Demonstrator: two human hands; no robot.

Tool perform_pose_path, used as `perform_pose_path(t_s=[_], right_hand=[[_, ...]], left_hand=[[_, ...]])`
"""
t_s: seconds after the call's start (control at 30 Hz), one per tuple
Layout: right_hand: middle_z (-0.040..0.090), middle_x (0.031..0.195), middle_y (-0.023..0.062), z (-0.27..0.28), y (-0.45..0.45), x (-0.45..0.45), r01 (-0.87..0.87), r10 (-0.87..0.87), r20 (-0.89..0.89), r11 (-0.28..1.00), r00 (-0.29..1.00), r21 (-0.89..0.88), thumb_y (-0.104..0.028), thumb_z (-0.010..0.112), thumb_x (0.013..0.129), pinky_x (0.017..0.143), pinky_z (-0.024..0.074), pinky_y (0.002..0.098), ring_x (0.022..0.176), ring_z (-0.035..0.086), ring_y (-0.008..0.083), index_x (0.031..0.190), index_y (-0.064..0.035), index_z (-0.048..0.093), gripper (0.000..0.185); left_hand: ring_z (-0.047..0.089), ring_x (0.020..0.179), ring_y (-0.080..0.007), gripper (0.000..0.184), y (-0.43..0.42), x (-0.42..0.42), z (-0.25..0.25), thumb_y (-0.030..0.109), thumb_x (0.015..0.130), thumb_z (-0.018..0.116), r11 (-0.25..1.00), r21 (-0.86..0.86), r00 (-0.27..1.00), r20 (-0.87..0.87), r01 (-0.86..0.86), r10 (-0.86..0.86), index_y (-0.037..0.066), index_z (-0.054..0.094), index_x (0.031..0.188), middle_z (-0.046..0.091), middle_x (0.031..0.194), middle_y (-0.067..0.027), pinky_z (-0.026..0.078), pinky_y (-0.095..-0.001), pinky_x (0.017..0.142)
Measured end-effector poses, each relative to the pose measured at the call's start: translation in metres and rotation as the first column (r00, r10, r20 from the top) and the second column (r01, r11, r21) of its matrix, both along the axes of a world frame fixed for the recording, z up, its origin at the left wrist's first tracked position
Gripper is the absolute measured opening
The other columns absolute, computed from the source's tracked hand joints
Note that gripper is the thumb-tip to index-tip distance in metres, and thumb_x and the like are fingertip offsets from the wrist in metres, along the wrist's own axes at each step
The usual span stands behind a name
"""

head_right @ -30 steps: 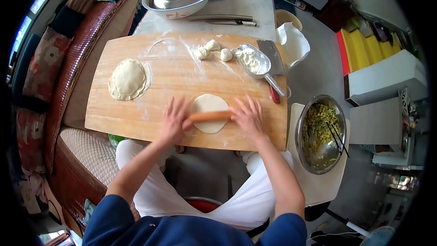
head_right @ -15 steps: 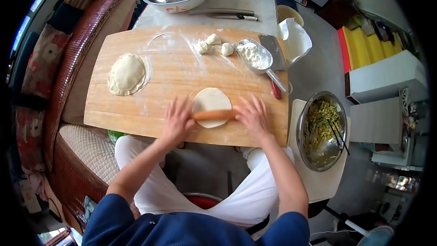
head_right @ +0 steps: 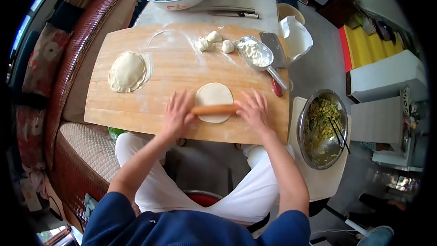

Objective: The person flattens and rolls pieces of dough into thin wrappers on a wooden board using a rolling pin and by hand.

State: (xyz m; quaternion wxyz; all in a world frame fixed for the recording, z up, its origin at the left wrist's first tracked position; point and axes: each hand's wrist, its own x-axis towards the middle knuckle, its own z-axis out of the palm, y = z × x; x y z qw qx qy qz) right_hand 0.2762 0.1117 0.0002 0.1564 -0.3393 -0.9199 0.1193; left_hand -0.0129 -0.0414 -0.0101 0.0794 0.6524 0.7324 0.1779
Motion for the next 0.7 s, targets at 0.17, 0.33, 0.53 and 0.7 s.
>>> perform_pose_path(t_s=[0.17, 0.33, 0.53, 0.7], right_hand=[[0.055, 0.143, 0.0004, -0.02, 0.055, -0.021, 0.069, -0.07, -0.074, 0.997, 0.995, -0.015, -0.025, 0.072, 0.087, 0.117, 0.0285, 0.0477, 0.142, 0.038, 0.0323, 0.117, -0.0263, 0.072, 0.03], [0.056, 0.142, 0.0006, -0.02, -0.01, 0.037, -0.022, 0.017, -0.075, 0.997, 0.997, -0.074, -0.028, 0.074, 0.085, 0.116, 0.0278, 0.0525, 0.141, 0.04, 0.0347, 0.116, -0.0256, 0.072, 0.031], [0.057, 0.142, 0.0012, 0.005, 0.026, -0.021, 0.001, 0.0, -0.02, 0.999, 1.0, 0.038, -0.03, 0.075, 0.084, 0.116, 0.0276, 0.0533, 0.14, 0.04, 0.0343, 0.118, -0.0274, 0.072, 0.034], [0.058, 0.14, 0.0018, -0.034, 0.051, 0.007, 0.036, -0.038, -0.105, 0.999, 0.994, -0.023, -0.025, 0.075, 0.083, 0.116, 0.0299, 0.0505, 0.138, 0.043, 0.0327, 0.116, -0.0254, 0.072, 0.032]], left_hand=[[0.026, 0.147, -0.0412, 0.061, 0.072, -0.023, -0.001, 0.037, 0.097, 0.058, 0.984, 0.063, 0.985, 0.04, -0.168, 0.166, 0.013, 0.041, 0.15, 0.03, 0.161, -0.0133, 0.028, -0.0509, 0.118], [0.025, 0.148, -0.042, 0.074, -0.044, 0.038, 0.013, 0.031, 0.087, 0.071, 0.99, -0.07, 0.989, 0.097, 0.121, -0.114, 0.016, 0.04, 0.152, 0.03, 0.161, -0.0148, 0.025, -0.0549, 0.119], [0.023, 0.148, -0.0428, 0.066, 0.026, -0.01, 0.004, 0.034, 0.094, 0.062, 0.994, 0.023, 0.994, 0.037, -0.105, 0.104, 0.011, 0.039, 0.151, 0.028, 0.161, -0.0158, 0.024, -0.0518, 0.12], [0.029, 0.145, -0.0431, 0.064, 0.031, 0.009, 0.004, 0.037, 0.093, 0.063, 0.995, 0.061, 0.986, 0.156, -0.074, 0.064, 0.011, 0.043, 0.148, 0.034, 0.157, -0.019, 0.028, -0.0474, 0.119]])
